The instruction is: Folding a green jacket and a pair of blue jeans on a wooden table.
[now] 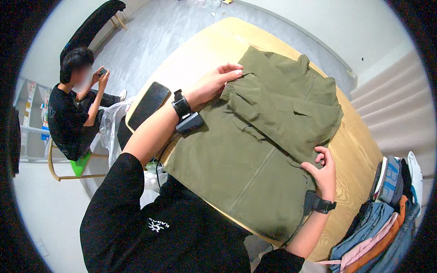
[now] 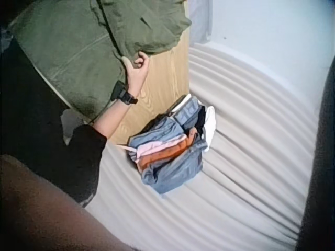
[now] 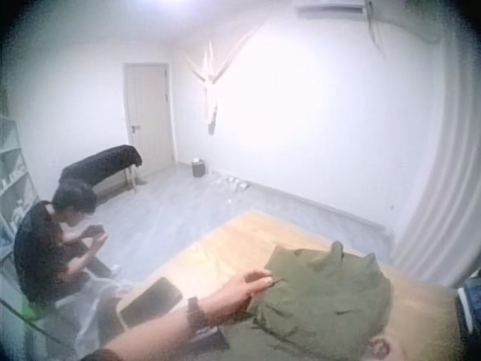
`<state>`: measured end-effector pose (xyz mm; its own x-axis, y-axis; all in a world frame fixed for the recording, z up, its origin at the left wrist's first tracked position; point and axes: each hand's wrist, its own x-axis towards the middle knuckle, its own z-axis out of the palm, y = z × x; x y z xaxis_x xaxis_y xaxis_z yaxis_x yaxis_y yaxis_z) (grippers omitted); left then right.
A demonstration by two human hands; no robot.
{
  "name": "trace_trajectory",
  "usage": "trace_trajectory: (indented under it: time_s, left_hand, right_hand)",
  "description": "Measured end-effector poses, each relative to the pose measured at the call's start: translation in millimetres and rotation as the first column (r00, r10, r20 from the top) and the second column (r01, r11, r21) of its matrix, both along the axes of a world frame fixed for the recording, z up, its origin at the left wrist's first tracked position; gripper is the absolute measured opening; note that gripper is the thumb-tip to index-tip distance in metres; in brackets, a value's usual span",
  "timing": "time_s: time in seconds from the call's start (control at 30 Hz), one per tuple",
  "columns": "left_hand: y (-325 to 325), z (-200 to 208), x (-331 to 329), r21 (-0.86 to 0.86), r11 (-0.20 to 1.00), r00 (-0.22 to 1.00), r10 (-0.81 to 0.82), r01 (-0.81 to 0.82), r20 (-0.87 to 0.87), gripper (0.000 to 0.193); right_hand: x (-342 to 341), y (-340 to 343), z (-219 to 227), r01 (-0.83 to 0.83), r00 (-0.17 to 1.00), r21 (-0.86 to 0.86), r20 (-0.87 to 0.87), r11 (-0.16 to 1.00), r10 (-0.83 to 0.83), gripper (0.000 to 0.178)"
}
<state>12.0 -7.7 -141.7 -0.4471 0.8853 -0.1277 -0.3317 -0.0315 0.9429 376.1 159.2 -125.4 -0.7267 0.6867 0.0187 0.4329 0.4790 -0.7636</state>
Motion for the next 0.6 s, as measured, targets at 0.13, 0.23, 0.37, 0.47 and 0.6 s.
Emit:
trace_trajectory:
  time_s: [0.13,0.23,0.37,0.47,0.6]
  left_hand:
    - [-2,1,-6,-0.022,0.998,0.998,-0.06,0.06,0.007,0.031]
    - [-3,-1,-8,-0.01,0.995,0.992,-0.103,0.102,-0.071,0.035]
    - [-5,-2,-5,-0.052,0.992,0.949,-0.123,0.112,-0.292,0.04]
    - [-5,1,-2,-0.05,0.989,0.948,-0.145,0.136,-0.282,0.041]
    - [-3,-2,-1,0.107,0.985,0.955,-0.104,0.138,-0.278,0.031]
  right_hand:
    - [-2,-1,1,0.03,0.998,0.004,0.047,1.0,-0.03,0.028]
    - [4,7,-8,0.055,0.996,-0.013,0.066,0.998,-0.054,0.015]
    - [12,16,-19,0.054,0.994,-0.155,-0.083,0.986,-0.067,0.016]
    - [16,19,-20,0.088,0.984,-0.266,-0.128,0.96,-0.126,0.017]
    - [20,18,-21,0.07,0.967,-0.253,-0.221,0.965,-0.128,0.012]
